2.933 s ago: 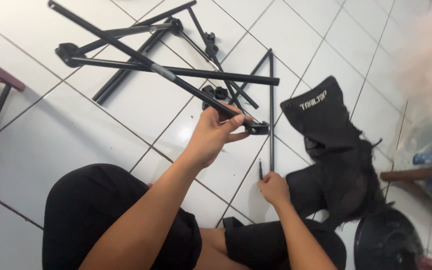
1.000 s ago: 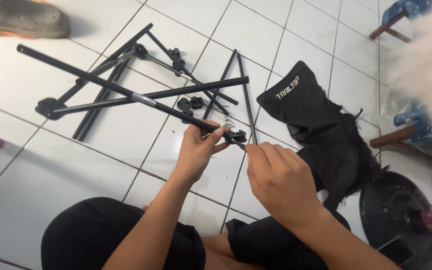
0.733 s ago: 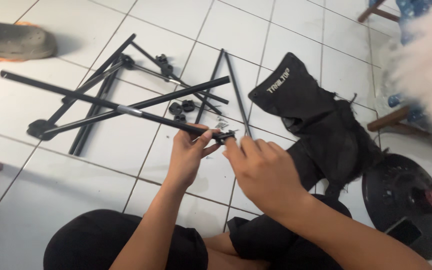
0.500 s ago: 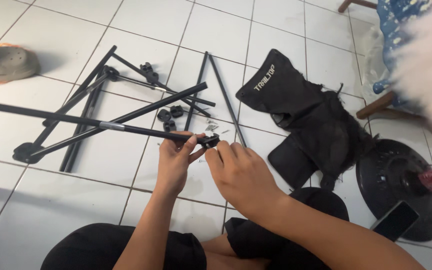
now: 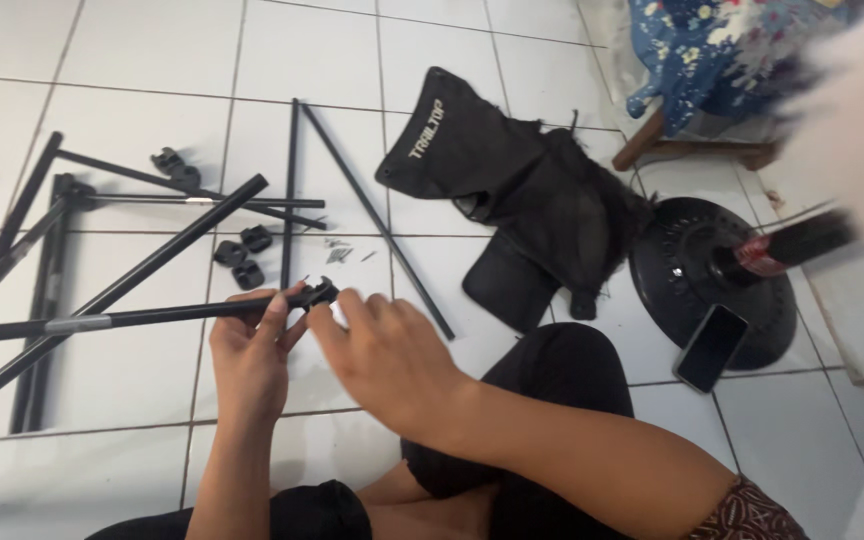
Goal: The person assembles a metal frame structure on a tiled floor. They connect black metal poles using plastic joints and secure them with screws using a small tool. The person works cross-legged, handling multiple poles and fasteners to build the frame.
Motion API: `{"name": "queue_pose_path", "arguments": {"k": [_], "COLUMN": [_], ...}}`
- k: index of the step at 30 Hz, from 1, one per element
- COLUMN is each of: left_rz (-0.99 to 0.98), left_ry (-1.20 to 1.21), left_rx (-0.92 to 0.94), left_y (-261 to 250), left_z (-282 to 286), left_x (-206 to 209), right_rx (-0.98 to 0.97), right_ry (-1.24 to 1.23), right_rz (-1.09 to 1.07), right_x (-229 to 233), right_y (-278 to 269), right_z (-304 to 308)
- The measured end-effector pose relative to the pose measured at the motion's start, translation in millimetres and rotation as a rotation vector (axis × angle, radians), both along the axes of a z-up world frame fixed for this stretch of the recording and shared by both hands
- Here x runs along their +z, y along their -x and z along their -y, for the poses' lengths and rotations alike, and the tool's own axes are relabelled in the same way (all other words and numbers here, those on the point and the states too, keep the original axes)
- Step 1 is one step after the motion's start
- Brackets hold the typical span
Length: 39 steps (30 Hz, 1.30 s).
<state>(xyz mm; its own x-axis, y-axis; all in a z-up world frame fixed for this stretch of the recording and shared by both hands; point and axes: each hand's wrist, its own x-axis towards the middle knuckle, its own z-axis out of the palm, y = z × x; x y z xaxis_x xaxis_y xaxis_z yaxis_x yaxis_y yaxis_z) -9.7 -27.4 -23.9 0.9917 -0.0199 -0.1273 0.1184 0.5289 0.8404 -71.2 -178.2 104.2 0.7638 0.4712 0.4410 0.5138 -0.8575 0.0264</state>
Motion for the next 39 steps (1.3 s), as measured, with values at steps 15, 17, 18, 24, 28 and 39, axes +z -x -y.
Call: {"name": "queue_pose_path", "arguments": {"k": [15, 17, 18, 24, 28, 39], "left_rz": [-0.043, -0.048, -0.05, -0.095, -0.114, -0.102], "left_ry": [-0.09, -0.071, -0.062, -0.069, -0.092, -0.106], "left_rx": [0.003, 0.014, 0.018, 0.011, 0.014, 0.003], "left_y": [2.5, 2.9, 2.9, 4.9, 3.6, 3.6], "left_z": [-1.3, -1.4, -0.8, 2.2, 6.7, 7.7], "left_x": [3.0, 3.7, 4.4, 7.5, 7.6, 5.8], "right_rx": [-0.449, -1.121, -1.287, -1.413, -1.395, -1.046], "right_ry": [-0.746, -0.764, -0.804, -0.874, -0.815, -1.053], "right_rz": [-0.162, -0.327, -0.328, -0.209, -0.384, -0.061], "right_x": [-38.8, -61.9, -78.3, -185.7, -230.5, -178.2], "right_y": [52.7, 62.6, 74.0, 161.9, 192.7, 110.2], "right_z": [169.7, 253.2, 290.8, 435.0, 459.4, 382.8]}}
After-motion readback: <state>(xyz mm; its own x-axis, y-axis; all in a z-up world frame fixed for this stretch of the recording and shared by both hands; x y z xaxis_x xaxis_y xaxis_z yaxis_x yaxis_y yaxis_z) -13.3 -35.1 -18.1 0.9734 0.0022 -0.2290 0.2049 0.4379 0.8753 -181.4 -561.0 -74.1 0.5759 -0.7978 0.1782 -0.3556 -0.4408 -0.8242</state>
